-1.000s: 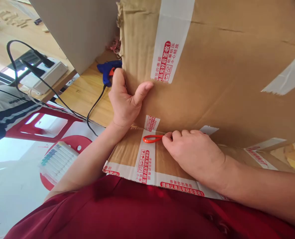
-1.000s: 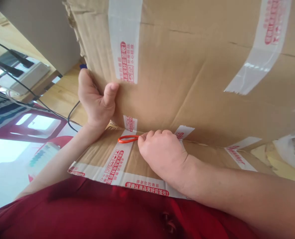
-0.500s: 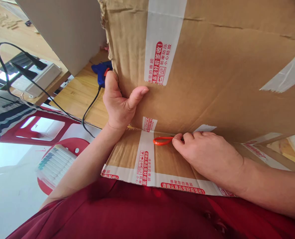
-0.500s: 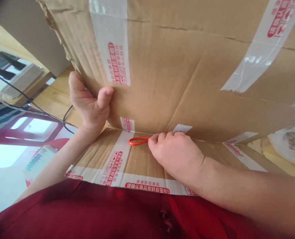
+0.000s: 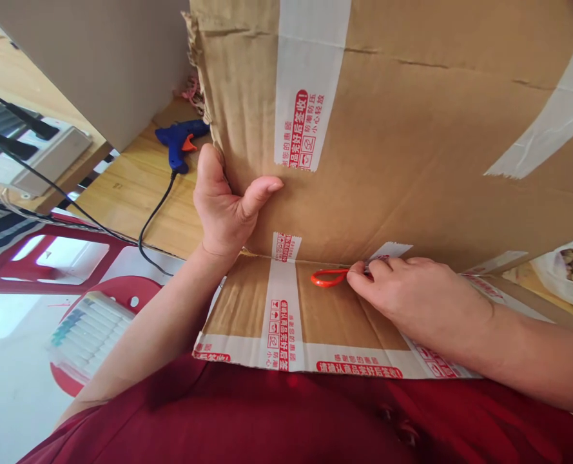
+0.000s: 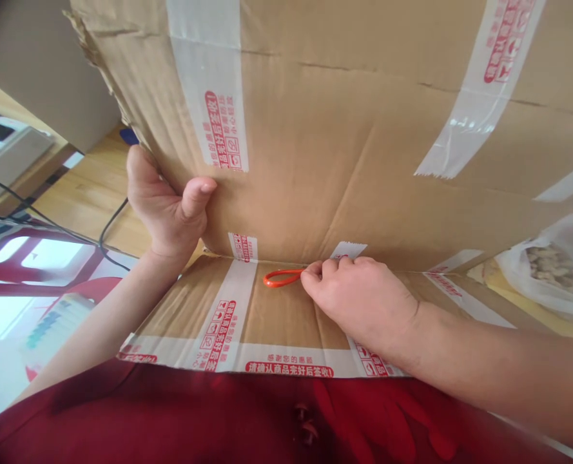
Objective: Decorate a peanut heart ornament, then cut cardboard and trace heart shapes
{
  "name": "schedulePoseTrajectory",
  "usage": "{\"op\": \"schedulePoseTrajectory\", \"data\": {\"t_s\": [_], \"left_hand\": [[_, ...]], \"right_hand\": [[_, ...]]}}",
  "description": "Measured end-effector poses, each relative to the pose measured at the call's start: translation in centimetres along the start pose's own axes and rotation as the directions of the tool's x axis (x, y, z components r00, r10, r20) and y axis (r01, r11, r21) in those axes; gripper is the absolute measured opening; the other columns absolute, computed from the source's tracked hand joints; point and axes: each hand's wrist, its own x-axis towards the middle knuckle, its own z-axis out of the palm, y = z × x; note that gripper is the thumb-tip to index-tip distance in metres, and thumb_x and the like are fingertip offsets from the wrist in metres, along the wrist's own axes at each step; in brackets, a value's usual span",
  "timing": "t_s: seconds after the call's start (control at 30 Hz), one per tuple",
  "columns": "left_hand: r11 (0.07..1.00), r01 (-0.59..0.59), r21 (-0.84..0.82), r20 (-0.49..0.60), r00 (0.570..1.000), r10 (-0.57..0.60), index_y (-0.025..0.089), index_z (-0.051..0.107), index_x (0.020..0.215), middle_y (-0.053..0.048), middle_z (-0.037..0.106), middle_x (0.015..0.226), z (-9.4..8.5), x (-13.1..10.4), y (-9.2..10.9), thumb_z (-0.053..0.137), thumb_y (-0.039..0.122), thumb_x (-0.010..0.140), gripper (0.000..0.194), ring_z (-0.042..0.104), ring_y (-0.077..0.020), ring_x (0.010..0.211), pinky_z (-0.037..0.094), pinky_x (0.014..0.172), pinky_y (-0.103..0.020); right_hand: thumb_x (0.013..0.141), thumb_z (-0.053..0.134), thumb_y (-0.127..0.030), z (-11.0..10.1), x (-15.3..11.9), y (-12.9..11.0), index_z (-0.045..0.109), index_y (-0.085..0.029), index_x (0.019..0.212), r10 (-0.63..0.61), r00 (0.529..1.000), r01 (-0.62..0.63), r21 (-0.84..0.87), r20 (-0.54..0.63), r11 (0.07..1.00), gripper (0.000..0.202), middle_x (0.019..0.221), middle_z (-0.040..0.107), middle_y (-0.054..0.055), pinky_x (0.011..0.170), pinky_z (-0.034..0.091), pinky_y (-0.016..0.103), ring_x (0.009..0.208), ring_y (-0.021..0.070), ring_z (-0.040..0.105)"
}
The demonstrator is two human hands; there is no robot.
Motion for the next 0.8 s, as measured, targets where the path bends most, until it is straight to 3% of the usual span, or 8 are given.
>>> {"op": "schedulePoseTrajectory", "data": {"t_s": [0.17, 0.37, 0.53, 0.8], "left_hand": [[0.994, -0.101, -0.038, -0.005, 0.995, 0.101, 0.026, 0.039, 0.081, 0.000, 0.042, 0.078, 0.3, 0.6, -1.3, 0.076, 0.081, 0.066, 0.068, 0.049, -0.0228, 0.088, 0.046, 0.075, -0.039], [0.966, -0.256, -0.029, 0.070, 0.964, 0.257, 0.021, 0.037, 0.078, 0.004, 0.029, 0.076, 1.2, 2.5, -2.4, 0.065, 0.082, 0.080, 0.067, 0.035, -0.0092, 0.072, 0.042, 0.074, -0.027], [0.923, -0.381, -0.050, 0.015, 0.924, 0.382, 0.021, 0.035, 0.081, 0.004, 0.024, 0.078, 1.6, 2.5, -2.6, 0.062, 0.076, 0.086, 0.062, 0.027, -0.0077, 0.070, 0.036, 0.071, -0.022], [0.904, -0.424, -0.048, 0.018, 0.905, 0.425, 0.022, 0.034, 0.085, 0.002, 0.024, 0.082, 1.6, 2.3, -2.5, 0.061, 0.077, 0.086, 0.061, 0.027, -0.0080, 0.072, 0.034, 0.074, -0.023]], "right_hand": [[0.089, 0.054, -0.001, 0.2, -0.4, -0.1, 0.067, -0.015, 0.115, 0.025, 0.997, -0.026, 0.014, 0.071, 1.000, 0.032, 0.087, 0.074, 0.009, 0.055, 0.045, 0.034, 0.072, 0.0267, 0.074], [0.090, 0.049, -0.001, -0.8, 0.0, -1.6, 0.069, -0.013, 0.108, -0.008, 1.000, 0.008, -0.026, -0.018, 1.000, 0.030, 0.083, 0.074, 0.011, 0.050, 0.041, 0.032, 0.068, 0.0273, 0.074], [0.086, 0.049, 0.002, -0.4, -0.2, -1.7, 0.070, -0.012, 0.107, -0.029, 0.997, 0.026, -0.053, -0.067, 0.998, 0.033, 0.077, 0.073, 0.009, 0.047, 0.037, 0.031, 0.063, 0.0256, 0.073], [0.080, 0.054, 0.001, 0.7, -1.3, -0.9, 0.071, -0.012, 0.107, -0.067, 0.990, 0.053, -0.111, -0.122, 0.992, 0.034, 0.070, 0.070, 0.007, 0.046, 0.036, 0.029, 0.054, 0.0232, 0.069]]}}
